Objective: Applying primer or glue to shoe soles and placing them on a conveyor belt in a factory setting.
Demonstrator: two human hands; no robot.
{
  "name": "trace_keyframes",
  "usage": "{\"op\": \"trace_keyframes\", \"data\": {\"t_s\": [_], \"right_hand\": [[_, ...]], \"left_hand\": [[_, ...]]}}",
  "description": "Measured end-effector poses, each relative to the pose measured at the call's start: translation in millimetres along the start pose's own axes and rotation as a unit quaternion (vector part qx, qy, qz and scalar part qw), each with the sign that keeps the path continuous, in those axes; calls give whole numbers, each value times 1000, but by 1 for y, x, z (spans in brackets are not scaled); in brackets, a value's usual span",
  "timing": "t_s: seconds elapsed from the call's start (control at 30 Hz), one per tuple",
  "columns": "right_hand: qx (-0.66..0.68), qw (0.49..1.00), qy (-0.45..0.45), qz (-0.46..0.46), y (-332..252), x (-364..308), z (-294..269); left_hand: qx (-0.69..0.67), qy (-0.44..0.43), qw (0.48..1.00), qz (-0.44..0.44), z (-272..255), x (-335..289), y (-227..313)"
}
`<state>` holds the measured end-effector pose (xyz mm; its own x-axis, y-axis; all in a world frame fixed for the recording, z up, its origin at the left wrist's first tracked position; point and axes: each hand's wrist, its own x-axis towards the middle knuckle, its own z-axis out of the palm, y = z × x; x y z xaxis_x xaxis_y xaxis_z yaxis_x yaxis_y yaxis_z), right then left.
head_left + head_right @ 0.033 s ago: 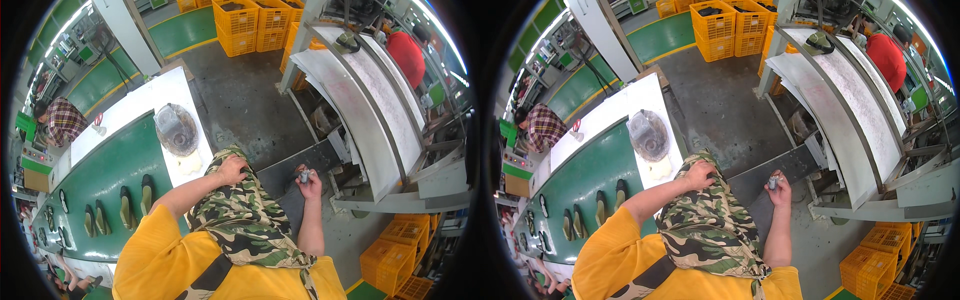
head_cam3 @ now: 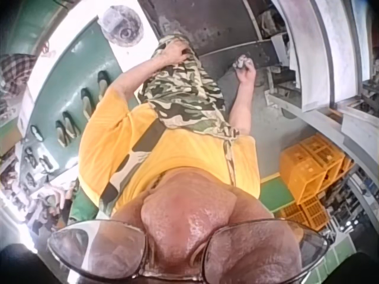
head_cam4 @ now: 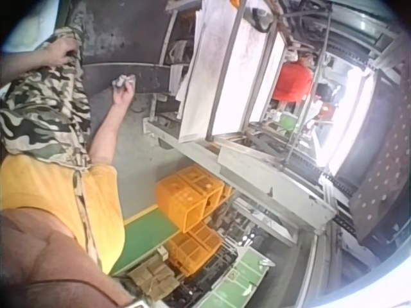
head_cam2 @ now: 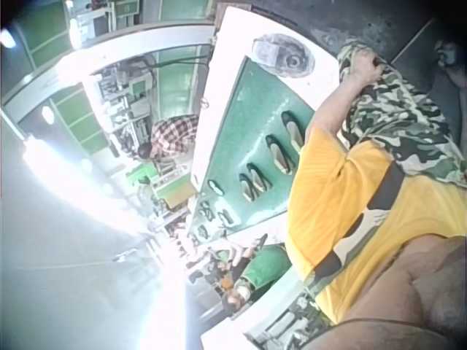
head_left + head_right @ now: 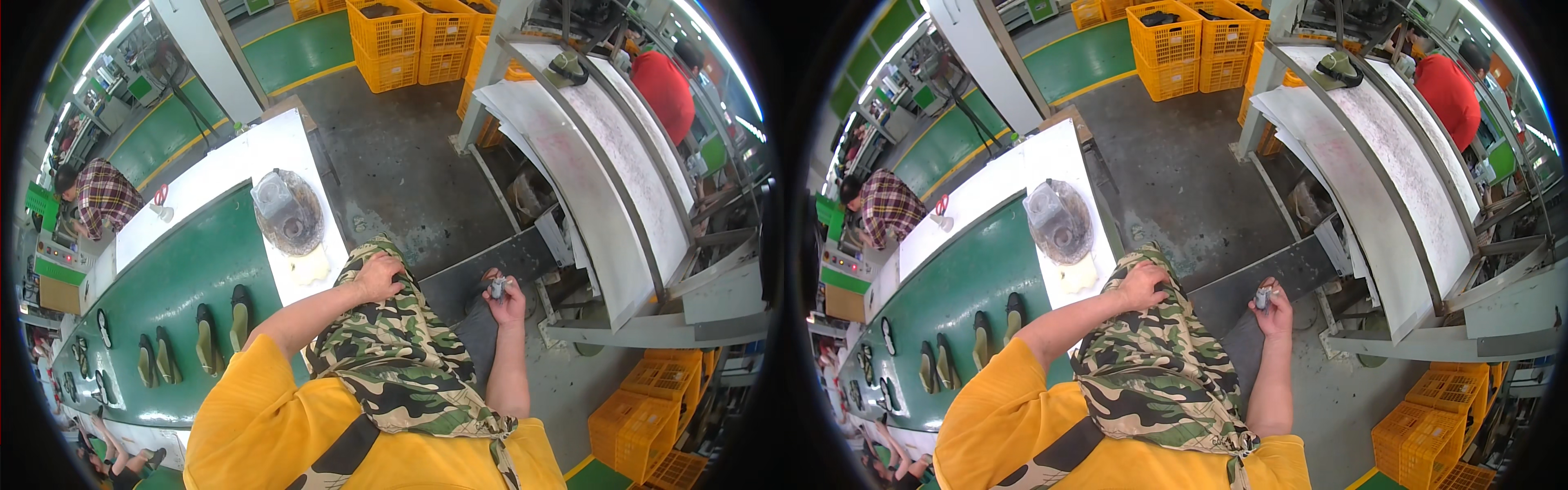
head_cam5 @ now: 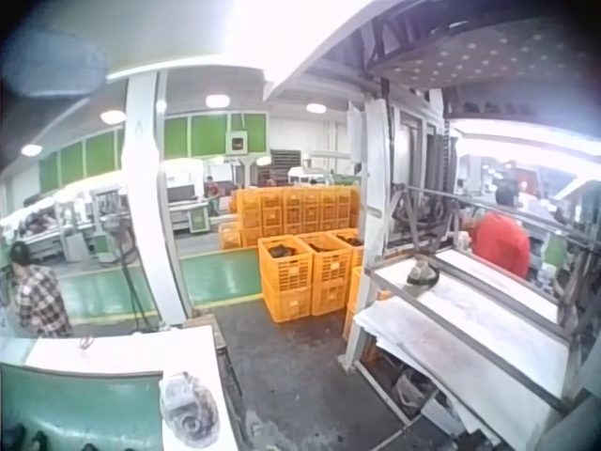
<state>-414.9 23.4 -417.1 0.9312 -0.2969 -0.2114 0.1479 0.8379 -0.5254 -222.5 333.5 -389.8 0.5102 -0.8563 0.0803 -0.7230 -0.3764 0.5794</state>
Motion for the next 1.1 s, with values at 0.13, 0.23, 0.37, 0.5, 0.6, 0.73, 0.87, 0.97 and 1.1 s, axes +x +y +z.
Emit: {"op": "trace_keyframes", "data": {"t_s": [0.13,0.23,0.37,0.5,0.6,0.73,0.87,0.97,1.1], "right_hand": [[-1,1000,-3,-1,0,0,1],[5,1000,-14,3,0,1,2],[0,1000,-3,2,1,1,-2],[0,1000,2,3,1,0,-2],[1,1000,3,3,1,0,-4],[-3,1000,3,2,1,1,-6],[-3,1000,12,3,1,1,-6],[-4,1000,9,6,3,2,-7],[-3,1000,-9,10,3,6,-20]], "left_hand": [[3,-5,1000,2,-1,0,0],[2,3,1000,3,0,0,-1],[7,-5,1000,-2,0,0,0],[5,-1,1000,1,1,-1,-1],[4,-1,1000,2,2,-1,-1],[2,-6,1000,2,0,1,0],[3,-3,1000,6,-1,1,1],[5,2,1000,10,0,-3,-1],[28,13,999,9,3,-3,-5]]}}
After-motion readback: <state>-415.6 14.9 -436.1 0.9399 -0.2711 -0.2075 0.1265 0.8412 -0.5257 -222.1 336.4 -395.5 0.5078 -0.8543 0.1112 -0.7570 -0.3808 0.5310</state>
